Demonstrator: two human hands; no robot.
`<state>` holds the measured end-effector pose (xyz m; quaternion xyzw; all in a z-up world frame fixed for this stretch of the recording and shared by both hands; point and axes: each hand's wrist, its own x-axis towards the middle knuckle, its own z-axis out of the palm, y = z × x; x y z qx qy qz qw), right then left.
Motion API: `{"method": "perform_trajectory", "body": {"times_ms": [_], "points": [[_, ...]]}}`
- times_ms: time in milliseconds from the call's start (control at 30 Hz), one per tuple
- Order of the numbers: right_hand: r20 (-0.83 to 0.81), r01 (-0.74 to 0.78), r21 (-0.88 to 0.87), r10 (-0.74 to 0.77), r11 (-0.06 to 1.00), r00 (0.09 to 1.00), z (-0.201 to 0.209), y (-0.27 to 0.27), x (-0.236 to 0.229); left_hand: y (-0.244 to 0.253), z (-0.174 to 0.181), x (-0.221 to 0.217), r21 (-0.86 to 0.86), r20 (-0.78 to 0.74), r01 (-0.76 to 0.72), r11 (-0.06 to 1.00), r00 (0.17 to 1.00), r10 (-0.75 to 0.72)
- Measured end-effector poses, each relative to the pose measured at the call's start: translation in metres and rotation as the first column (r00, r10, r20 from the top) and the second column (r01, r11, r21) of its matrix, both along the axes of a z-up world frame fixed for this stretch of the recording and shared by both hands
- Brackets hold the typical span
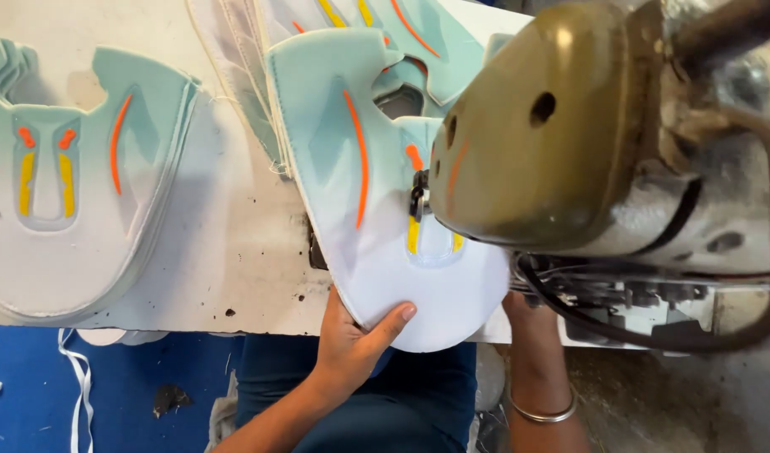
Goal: Stitch together layers of shoe upper components using an industrial sewing machine.
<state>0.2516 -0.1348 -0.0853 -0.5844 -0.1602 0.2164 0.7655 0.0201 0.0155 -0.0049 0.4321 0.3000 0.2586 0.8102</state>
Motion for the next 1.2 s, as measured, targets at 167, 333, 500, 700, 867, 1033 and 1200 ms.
{"method": "perform_trajectory", "body": {"times_ms": [167,333,500,700,867,1033,1200], "points": [[0.041,0.007,0.010,-0.007,1.000,0.999,-0.021,0.000,0.008,0.014,0.011,0.007,0.012,0.032,-0.007,1.000,0.999,0.007],[0.083,0.020,0.027,-0.022,0.999,0.996,-0.040,0.001,0.012,0.028,0.022,0.013,0.044,0.016,0.008,0.999,1.000,-0.009],[0.137,0.068,0.030,-0.071,0.997,0.988,-0.049,-0.011,0.016,0.041,0.028,0.015,0.104,-0.013,0.033,0.994,0.999,-0.032],[0.199,0.119,0.035,-0.123,0.992,0.972,-0.056,-0.023,0.015,0.070,0.033,0.005,0.101,-0.037,0.072,0.992,0.997,-0.068],[0.267,0.195,0.032,-0.197,0.980,0.943,-0.031,-0.035,-0.002,0.095,0.054,0.006,0.396,-0.152,0.102,0.912,0.987,-0.044],[-0.189,0.359,0.106,-0.336,0.927,0.923,0.011,-0.011,-0.077,0.075,0.049,0.014,0.273,-0.064,-0.094,0.958,0.991,0.116],[-0.206,0.304,0.076,-0.283,0.950,0.937,0.028,-0.006,-0.112,-0.001,0.011,0.024,0.526,-0.090,-0.183,0.830,0.959,0.269]]}}
